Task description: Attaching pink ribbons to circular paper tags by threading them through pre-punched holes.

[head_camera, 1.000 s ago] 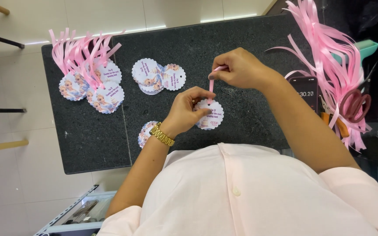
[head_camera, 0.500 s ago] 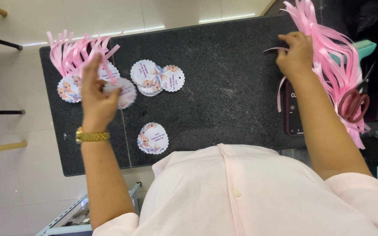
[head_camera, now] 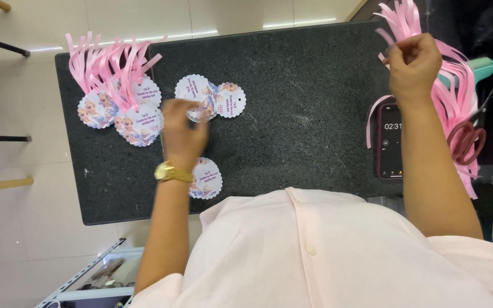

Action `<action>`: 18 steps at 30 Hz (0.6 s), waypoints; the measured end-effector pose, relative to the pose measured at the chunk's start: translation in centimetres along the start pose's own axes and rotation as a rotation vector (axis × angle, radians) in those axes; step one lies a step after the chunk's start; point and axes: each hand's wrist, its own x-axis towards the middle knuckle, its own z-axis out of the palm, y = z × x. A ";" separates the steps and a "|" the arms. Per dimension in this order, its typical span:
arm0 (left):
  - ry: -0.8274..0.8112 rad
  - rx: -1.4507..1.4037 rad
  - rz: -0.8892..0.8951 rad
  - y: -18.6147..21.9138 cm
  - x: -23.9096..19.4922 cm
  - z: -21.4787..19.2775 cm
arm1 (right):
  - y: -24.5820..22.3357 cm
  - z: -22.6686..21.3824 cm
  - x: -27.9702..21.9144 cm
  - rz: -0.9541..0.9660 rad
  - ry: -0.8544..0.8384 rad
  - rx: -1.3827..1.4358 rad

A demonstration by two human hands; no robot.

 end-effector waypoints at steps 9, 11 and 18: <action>-0.401 -0.760 0.075 10.7 2.3 6.7 | -12.0 3.7 -4.1 0.048 -0.507 0.220; -0.453 -0.868 0.128 11.3 2.7 8.5 | -12.4 4.7 -4.8 -0.035 -0.562 0.347; -0.732 -1.006 -0.085 11.1 3.3 6.9 | -13.7 4.2 -4.8 0.214 -0.683 0.412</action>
